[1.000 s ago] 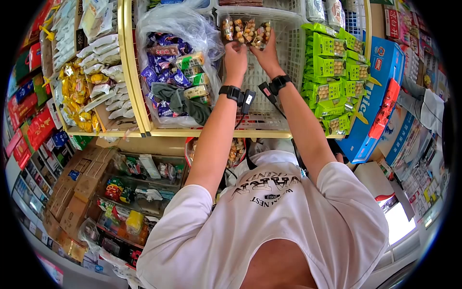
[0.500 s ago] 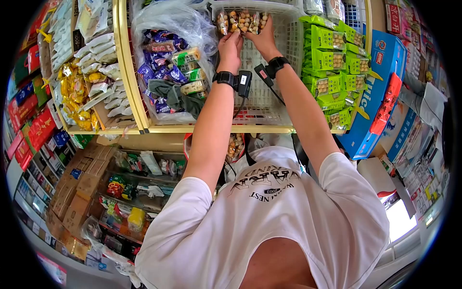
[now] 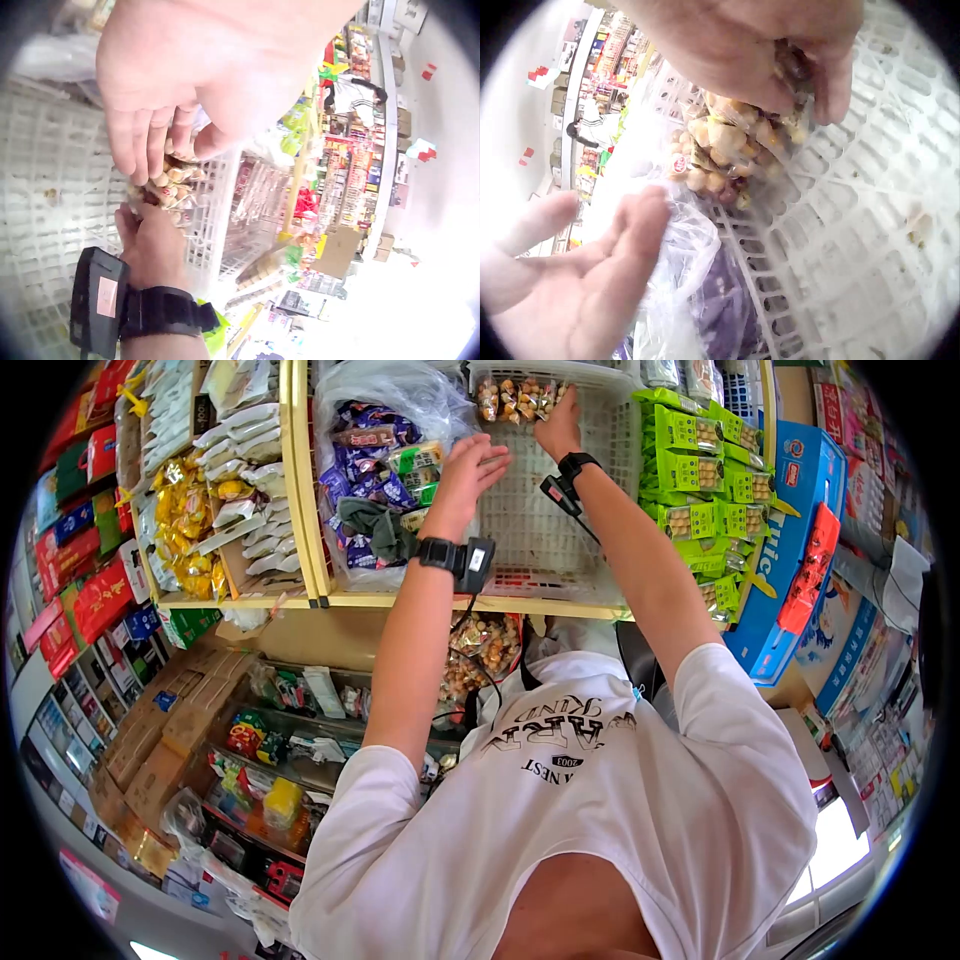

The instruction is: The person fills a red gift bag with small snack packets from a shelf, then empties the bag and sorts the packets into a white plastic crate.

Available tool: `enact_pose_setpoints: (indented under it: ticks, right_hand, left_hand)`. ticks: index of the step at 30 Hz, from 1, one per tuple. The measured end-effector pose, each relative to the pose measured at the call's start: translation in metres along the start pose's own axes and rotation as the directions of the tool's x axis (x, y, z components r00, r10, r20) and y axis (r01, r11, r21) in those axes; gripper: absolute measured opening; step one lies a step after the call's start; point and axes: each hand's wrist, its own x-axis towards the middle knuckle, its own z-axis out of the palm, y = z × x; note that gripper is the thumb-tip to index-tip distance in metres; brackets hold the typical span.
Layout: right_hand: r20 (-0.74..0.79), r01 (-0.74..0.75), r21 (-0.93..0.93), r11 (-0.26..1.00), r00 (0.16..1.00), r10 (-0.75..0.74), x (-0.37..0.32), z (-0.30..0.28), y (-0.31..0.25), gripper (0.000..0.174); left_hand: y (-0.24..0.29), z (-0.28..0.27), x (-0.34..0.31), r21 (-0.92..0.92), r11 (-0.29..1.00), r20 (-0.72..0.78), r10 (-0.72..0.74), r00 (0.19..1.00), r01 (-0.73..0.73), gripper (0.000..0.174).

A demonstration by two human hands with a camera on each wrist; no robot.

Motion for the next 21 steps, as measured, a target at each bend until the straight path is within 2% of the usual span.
enact_pose_setpoints:
  ticks: [1,3,5,7,8,9,10,11,12,13,16,18,20,21]
  right_hand:
    - [0.033,-0.026,-0.034,0.999,0.999,0.027,0.002,-0.005,0.004,0.101]
    - [0.038,0.029,-0.073,0.997,0.999,-0.027,-0.003,-0.01,-0.002,0.097]
    - [0.049,0.07,-0.115,0.991,0.997,-0.064,-0.003,-0.012,-0.003,0.093]
    - [0.095,0.083,-0.363,0.928,0.994,-0.052,-0.001,-0.008,-0.008,0.095]
    - [0.094,0.083,-0.363,0.928,0.994,-0.052,0.01,0.001,0.011,0.095]
    - [0.046,0.258,-0.565,0.784,0.958,-0.283,0.031,0.026,0.05,0.094]
    - [0.057,0.386,-0.739,0.553,0.853,-0.519,0.043,0.043,0.064,0.093]
    - [0.056,0.385,-0.739,0.552,0.853,-0.519,0.036,0.03,0.049,0.093]
    - [0.079,0.271,-0.549,0.791,0.959,-0.273,0.02,0.008,0.02,0.094]
    - [0.162,0.077,-0.334,0.94,0.986,-0.023,0.004,-0.004,-0.005,0.095]
    - [0.153,0.134,-0.234,0.963,0.983,-0.099,0.013,-0.008,0.007,0.096]
    - [0.182,0.162,-0.248,0.955,0.976,-0.118,0.021,-0.008,0.021,0.101]
    - [0.137,0.236,-0.175,0.956,0.967,-0.214,0.032,-0.011,0.044,0.104]
    - [0.131,0.128,-0.249,0.96,0.987,-0.098,0.024,-0.019,0.043,0.109]
  left_hand:
    - [0.005,-0.004,-0.01,0.044,0.999,0.047,0.019,0.999,-0.021,0.039]
    - [0.016,-0.022,-0.043,0.074,0.993,0.113,0.084,0.99,-0.092,0.034]
    - [0.015,-0.044,-0.067,0.06,0.991,0.096,0.11,0.989,-0.116,0.033]
    - [0.012,-0.067,-0.095,0.038,0.988,0.076,0.148,0.986,-0.151,0.032]
    - [0.01,-0.075,-0.105,0.07,0.988,0.047,0.137,0.989,-0.14,0.032]
    - [0.005,-0.083,-0.116,0.093,0.987,0.007,0.131,0.991,-0.131,0.031]
    - [-0.001,-0.094,-0.126,0.074,0.986,-0.009,0.148,0.989,-0.147,0.031]
    - [-0.005,-0.103,-0.129,0.077,0.989,-0.05,0.129,0.99,-0.125,0.03]
    - [-0.011,-0.112,-0.136,0.074,0.992,-0.1,0.112,0.989,-0.104,0.029]
    - [-0.014,-0.123,-0.148,0.09,0.992,-0.141,0.099,0.985,-0.087,0.028]
    - [-0.015,-0.138,-0.17,0.124,0.987,-0.162,0.119,0.98,-0.099,0.026]
    - [-0.015,-0.143,-0.179,0.127,0.987,-0.152,0.115,0.982,-0.096,0.029]
    - [-0.012,-0.157,-0.2,0.234,0.967,-0.175,0.139,0.975,-0.096,0.027]
    - [-0.011,-0.166,-0.205,0.317,0.94,-0.19,0.191,0.963,-0.124,0.026]
